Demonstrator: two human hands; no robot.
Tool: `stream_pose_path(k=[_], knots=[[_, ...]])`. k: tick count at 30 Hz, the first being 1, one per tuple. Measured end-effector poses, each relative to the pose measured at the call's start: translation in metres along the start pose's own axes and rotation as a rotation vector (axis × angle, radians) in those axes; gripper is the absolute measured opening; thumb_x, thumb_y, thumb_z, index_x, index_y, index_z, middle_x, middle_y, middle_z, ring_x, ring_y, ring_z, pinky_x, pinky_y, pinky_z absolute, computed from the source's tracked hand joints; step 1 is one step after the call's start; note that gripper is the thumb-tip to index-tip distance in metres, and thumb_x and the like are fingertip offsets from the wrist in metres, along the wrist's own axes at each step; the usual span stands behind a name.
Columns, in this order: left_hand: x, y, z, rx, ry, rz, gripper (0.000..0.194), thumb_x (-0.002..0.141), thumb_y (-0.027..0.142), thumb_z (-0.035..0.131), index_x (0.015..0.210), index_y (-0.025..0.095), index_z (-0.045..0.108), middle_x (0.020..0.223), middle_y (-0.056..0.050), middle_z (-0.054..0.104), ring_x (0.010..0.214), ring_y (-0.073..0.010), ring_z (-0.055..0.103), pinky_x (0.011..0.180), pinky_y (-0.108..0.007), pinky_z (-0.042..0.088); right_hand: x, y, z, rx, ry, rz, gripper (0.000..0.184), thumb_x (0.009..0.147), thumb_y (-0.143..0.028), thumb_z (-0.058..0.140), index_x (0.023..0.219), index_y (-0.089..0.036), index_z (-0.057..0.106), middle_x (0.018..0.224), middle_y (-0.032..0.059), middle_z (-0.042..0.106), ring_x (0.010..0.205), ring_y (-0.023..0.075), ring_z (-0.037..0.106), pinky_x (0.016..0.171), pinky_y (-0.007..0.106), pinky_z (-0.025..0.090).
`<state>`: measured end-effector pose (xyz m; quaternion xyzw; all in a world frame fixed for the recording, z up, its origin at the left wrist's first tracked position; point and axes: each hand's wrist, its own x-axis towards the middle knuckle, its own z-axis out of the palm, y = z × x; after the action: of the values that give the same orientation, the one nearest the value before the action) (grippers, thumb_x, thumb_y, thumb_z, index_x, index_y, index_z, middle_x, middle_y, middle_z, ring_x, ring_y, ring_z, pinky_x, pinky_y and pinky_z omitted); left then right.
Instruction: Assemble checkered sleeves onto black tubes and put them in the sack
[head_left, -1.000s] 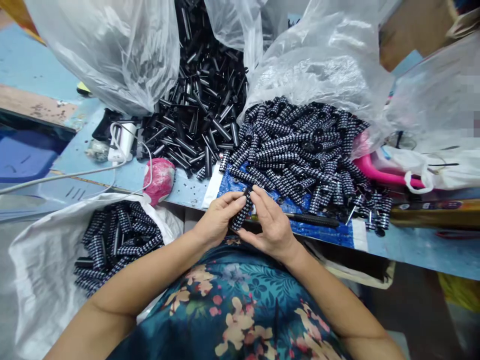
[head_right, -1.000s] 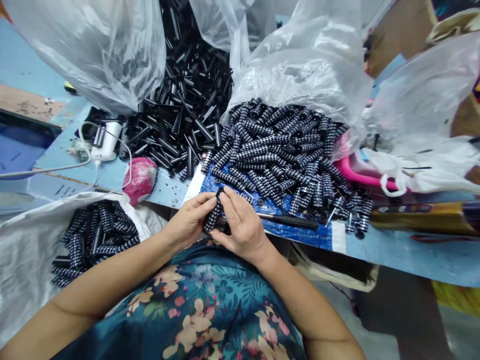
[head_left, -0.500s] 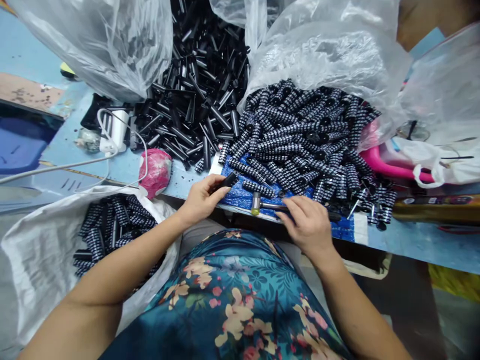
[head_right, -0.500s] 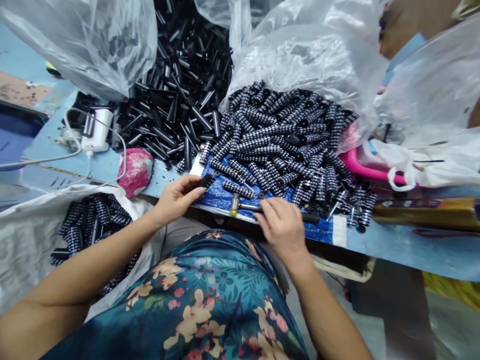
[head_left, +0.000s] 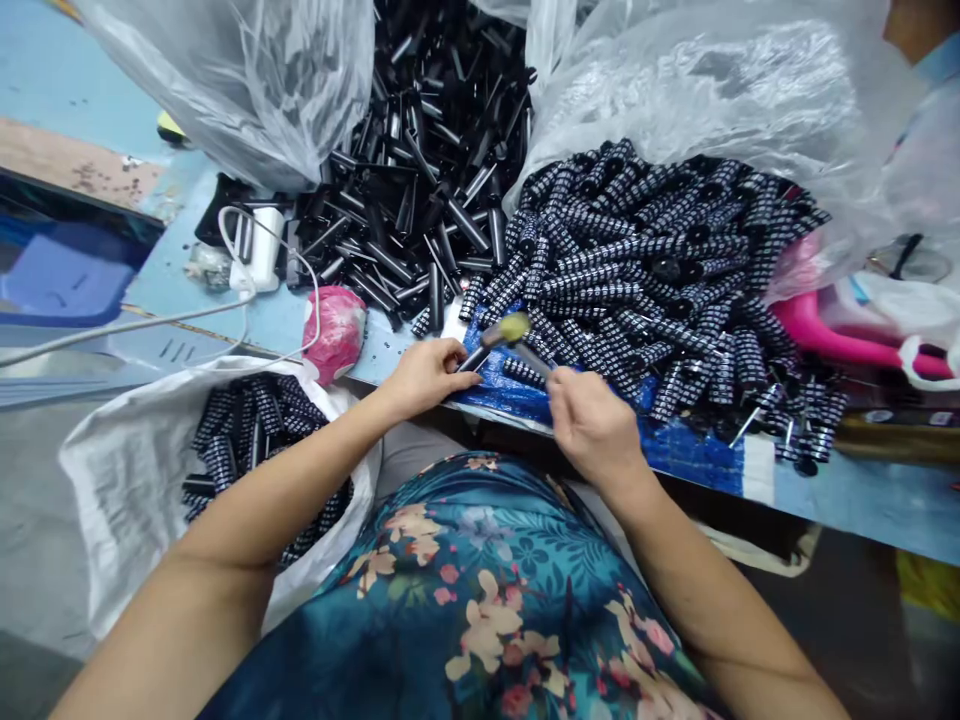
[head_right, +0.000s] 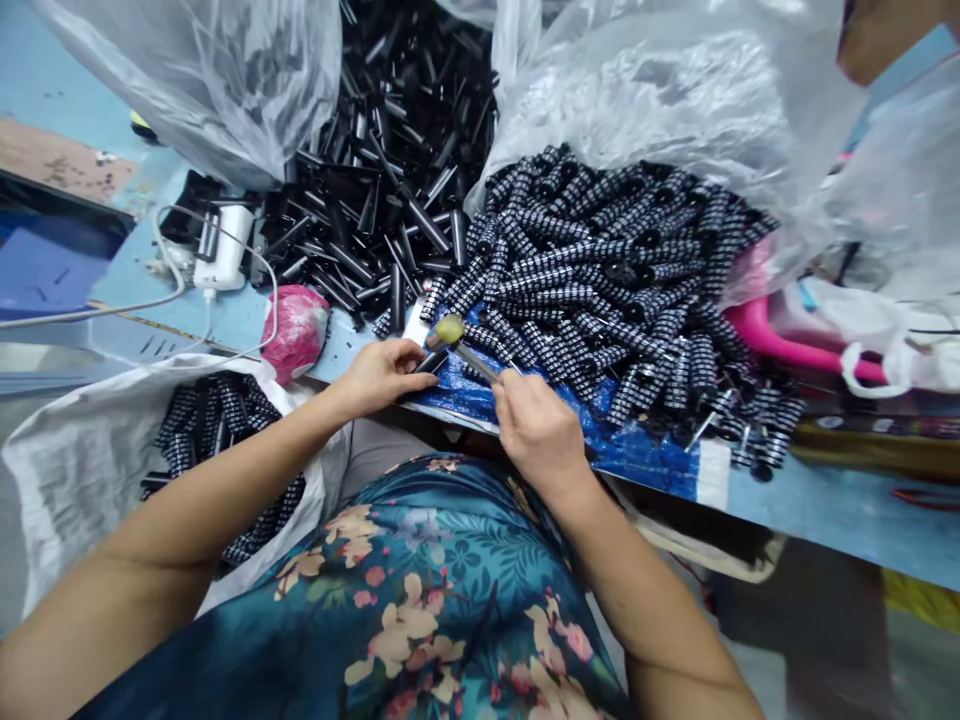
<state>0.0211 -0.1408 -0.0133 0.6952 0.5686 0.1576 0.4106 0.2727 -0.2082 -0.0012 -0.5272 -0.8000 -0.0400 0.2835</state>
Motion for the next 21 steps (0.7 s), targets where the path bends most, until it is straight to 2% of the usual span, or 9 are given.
stream_pose_path(k=[3,7,8,10,13,15,17,19,21], knots=[[0.004,0.003,-0.003,-0.004,-0.029,-0.032,0.025,0.074,0.035,0.078,0.083,0.017,0.062,0.063,0.005,0.048,0.059,-0.0116,0.042,0.058,-0.027,0.026,0.005,-0.001,0.004,-0.041,-0.133,0.004,0.017,0.102,-0.025,0.051,0.104,-0.017,0.066,0.081,0.0053,0.068,0.066,0.016,0.06,0.061,0.028,0.044],[0.017,0.009,-0.014,0.034,-0.162,-0.071,0.029,0.066,0.03,0.082,0.078,0.018,0.058,0.064,0.005,0.049,0.061,-0.012,0.043,0.06,-0.028,0.027,0.001,-0.005,0.0,0.198,0.054,-0.124,0.021,0.101,-0.019,0.049,0.117,-0.014,0.062,0.091,0.0082,0.072,0.079,0.0165,0.065,0.076,0.027,0.05],[0.021,0.01,-0.016,0.051,-0.195,-0.077,0.03,0.065,0.03,0.083,0.076,0.018,0.057,0.064,0.005,0.05,0.062,-0.0125,0.044,0.06,-0.028,0.028,-0.001,-0.008,0.0,0.231,0.057,-0.173,0.022,0.101,-0.019,0.049,0.118,-0.014,0.062,0.09,0.0083,0.072,0.079,0.0164,0.065,0.076,0.027,0.05],[0.028,0.013,-0.017,0.084,-0.236,-0.084,0.033,0.063,0.03,0.084,0.073,0.019,0.055,0.063,0.004,0.051,0.063,-0.0134,0.045,0.061,-0.029,0.028,-0.006,-0.015,0.003,0.204,-0.048,-0.233,0.021,0.102,-0.022,0.049,0.113,-0.014,0.065,0.081,0.0064,0.07,0.072,0.0155,0.063,0.069,0.026,0.048],[0.034,0.019,-0.012,0.124,-0.205,-0.079,0.036,0.06,0.028,0.084,0.067,0.02,0.05,0.06,0.005,0.049,0.06,-0.0131,0.041,0.06,-0.03,0.027,-0.013,-0.019,0.009,0.106,-0.237,-0.254,0.022,0.101,-0.027,0.052,0.105,-0.015,0.07,0.071,0.0042,0.065,0.064,0.0144,0.058,0.062,0.026,0.044],[0.03,0.024,-0.014,0.135,-0.145,-0.065,0.034,0.06,0.022,0.082,0.064,0.021,0.049,0.059,0.004,0.048,0.057,-0.0125,0.039,0.058,-0.03,0.027,-0.02,-0.012,0.01,0.137,-0.217,-0.264,0.022,0.1,-0.027,0.054,0.109,-0.015,0.07,0.076,0.006,0.068,0.068,0.0151,0.06,0.065,0.027,0.046],[0.016,0.025,-0.028,0.13,-0.143,0.003,0.029,0.061,0.018,0.08,0.064,0.022,0.05,0.058,0.004,0.048,0.054,-0.0122,0.039,0.056,-0.029,0.027,-0.031,0.004,0.006,0.2,-0.144,-0.25,0.023,0.099,-0.025,0.056,0.116,-0.016,0.069,0.086,0.0078,0.073,0.076,0.0162,0.065,0.072,0.028,0.05],[-0.007,0.018,-0.057,0.119,-0.291,0.108,0.022,0.064,0.02,0.078,0.064,0.022,0.056,0.058,0.003,0.05,0.052,-0.0118,0.04,0.052,-0.027,0.027,-0.045,0.025,-0.002,0.202,-0.084,-0.2,0.025,0.096,-0.024,0.061,0.12,-0.019,0.068,0.094,0.0079,0.075,0.083,0.017,0.067,0.077,0.029,0.051],[-0.035,0.003,-0.095,0.105,-0.631,0.116,0.016,0.066,0.026,0.082,0.069,0.022,0.067,0.058,0.004,0.055,0.051,-0.0112,0.045,0.048,-0.022,0.03,-0.06,0.046,-0.01,0.117,-0.074,-0.151,0.025,0.093,-0.024,0.065,0.118,-0.021,0.069,0.096,0.0074,0.075,0.084,0.0174,0.067,0.078,0.03,0.051]])
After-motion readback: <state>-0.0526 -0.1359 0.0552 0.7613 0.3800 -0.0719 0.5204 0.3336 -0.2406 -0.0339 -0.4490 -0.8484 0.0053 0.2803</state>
